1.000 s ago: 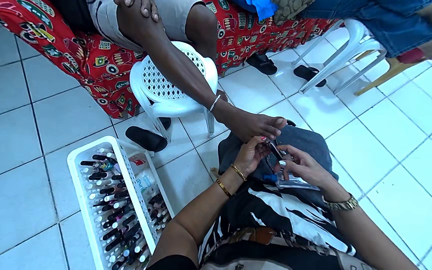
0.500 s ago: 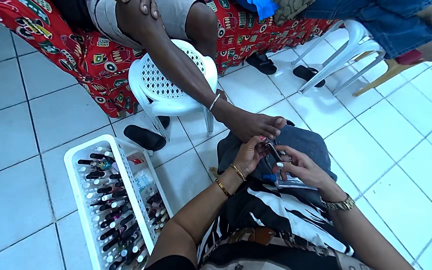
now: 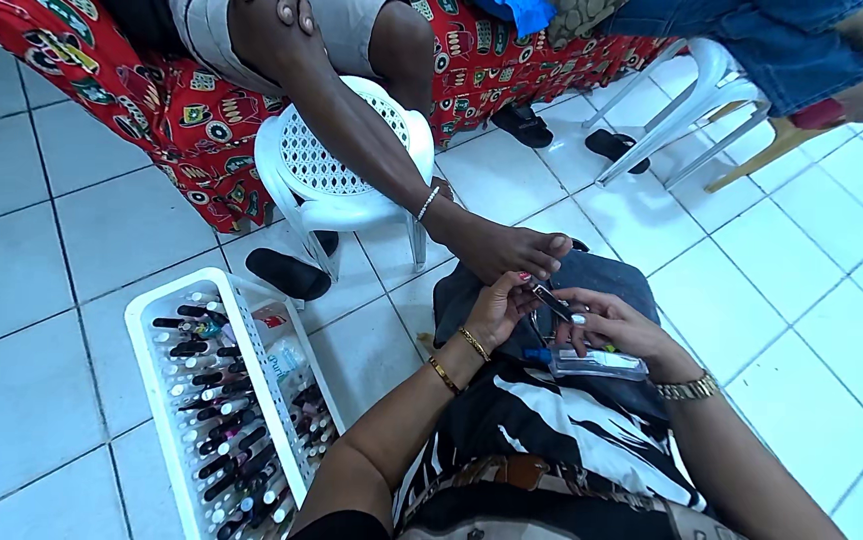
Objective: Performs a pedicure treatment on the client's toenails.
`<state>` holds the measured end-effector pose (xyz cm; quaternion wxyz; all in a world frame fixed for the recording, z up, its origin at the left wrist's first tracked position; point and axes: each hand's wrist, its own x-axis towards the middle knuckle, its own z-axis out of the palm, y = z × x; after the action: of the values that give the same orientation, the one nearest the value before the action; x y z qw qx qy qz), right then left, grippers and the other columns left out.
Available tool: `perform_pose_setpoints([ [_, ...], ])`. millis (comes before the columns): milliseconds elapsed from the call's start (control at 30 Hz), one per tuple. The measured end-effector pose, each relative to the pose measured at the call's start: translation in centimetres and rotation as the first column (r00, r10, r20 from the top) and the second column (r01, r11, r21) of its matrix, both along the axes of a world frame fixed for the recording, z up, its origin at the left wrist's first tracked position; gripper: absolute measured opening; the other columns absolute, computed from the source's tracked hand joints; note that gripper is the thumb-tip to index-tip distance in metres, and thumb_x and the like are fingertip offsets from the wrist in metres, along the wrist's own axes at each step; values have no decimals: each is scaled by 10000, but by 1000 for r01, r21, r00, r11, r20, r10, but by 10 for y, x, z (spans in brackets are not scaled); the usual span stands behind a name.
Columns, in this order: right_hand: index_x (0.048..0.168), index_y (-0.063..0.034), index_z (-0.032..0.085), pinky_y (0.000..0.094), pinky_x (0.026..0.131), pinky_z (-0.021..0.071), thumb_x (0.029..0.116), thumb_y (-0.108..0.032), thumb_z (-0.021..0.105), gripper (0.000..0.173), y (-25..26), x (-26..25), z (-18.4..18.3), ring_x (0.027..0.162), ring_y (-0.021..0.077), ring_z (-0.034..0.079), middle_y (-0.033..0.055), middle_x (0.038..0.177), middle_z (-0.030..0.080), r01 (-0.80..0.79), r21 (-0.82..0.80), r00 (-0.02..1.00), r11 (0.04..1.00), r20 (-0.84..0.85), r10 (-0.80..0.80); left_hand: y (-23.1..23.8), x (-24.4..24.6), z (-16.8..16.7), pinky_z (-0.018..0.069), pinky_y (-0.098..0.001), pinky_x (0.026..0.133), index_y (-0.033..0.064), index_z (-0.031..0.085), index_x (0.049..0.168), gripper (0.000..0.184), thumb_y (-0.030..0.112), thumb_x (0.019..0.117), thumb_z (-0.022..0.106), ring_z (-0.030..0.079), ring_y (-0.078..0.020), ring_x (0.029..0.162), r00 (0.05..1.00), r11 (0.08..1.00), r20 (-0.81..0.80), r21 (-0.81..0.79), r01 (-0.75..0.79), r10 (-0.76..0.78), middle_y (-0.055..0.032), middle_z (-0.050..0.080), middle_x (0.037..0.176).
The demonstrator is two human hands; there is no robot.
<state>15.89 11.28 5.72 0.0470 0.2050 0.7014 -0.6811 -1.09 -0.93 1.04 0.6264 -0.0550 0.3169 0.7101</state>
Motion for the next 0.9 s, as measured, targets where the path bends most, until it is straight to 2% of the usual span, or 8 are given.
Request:
perform_pose_setpoints([
  [200, 1303, -107, 570, 101, 472, 425, 996, -223, 500, 335, 1, -6, 13, 519, -52, 565, -82, 806, 739, 22, 8, 999, 1000, 42, -22, 0, 1, 2, 580, -281, 762, 98, 604, 895, 171, 97, 1037, 508, 656, -134, 727, 1000, 1000, 9, -12, -5, 5, -25, 636, 790],
  [367, 1352, -108, 547, 104, 500, 452, 1006, -192, 478, 363, 3, -3, 11, 535, -55, 572, -105, 793, 730, -20, 9, 1000, 1000, 24, 20, 0, 0, 3, 575, -273, 760, 86, 606, 932, 165, 113, 1053, 496, 654, -130, 726, 1000, 999, -19, -33, 5, -5, -28, 638, 797],
  [500, 1370, -105, 542, 99, 497, 442, 1012, -149, 462, 369, 4, 0, 6, 536, -60, 569, -100, 794, 730, -29, 3, 1000, 1000, 10, 29, -1, -1, 2, 577, -284, 773, 97, 590, 905, 192, 119, 1059, 477, 659, -138, 741, 1000, 1000, -15, -9, 19, -19, -29, 636, 797],
  [633, 1383, -146, 544, 110, 502, 445, 1007, -192, 498, 381, 11, 6, 1, 568, -42, 593, -76, 866, 750, -54, -34, 998, 998, -32, 53, -7, -3, 3, 581, -316, 824, 99, 603, 863, 255, 154, 1066, 458, 685, -165, 794, 998, 1000, 58, 24, 13, -15, -43, 666, 819],
  [800, 1376, -163, 547, 114, 489, 429, 994, -383, 590, 443, 8, 17, 4, 577, -36, 593, -61, 902, 755, -50, -59, 998, 997, -49, 47, -13, 1, 6, 600, -381, 791, 84, 569, 1024, 332, 344, 1089, 372, 721, -255, 853, 978, 994, 181, -14, -105, 105, -121, 706, 928],
  [833, 1373, -168, 551, 113, 490, 429, 991, -402, 601, 451, 6, 19, 4, 577, -36, 594, -58, 901, 756, -44, -64, 997, 997, -66, 40, -13, 2, 7, 596, -384, 798, 77, 555, 1061, 336, 347, 1093, 357, 716, -261, 865, 976, 993, 182, -20, -115, 117, -129, 698, 955],
  [900, 1364, -173, 545, 112, 494, 437, 986, -416, 607, 454, 1, 21, 5, 579, -39, 597, -69, 897, 755, -30, -59, 996, 998, -86, 25, -12, 4, 6, 593, -366, 812, 73, 565, 1039, 309, 297, 1100, 362, 716, -240, 859, 983, 994, 144, -17, -111, 112, -117, 700, 942],
])
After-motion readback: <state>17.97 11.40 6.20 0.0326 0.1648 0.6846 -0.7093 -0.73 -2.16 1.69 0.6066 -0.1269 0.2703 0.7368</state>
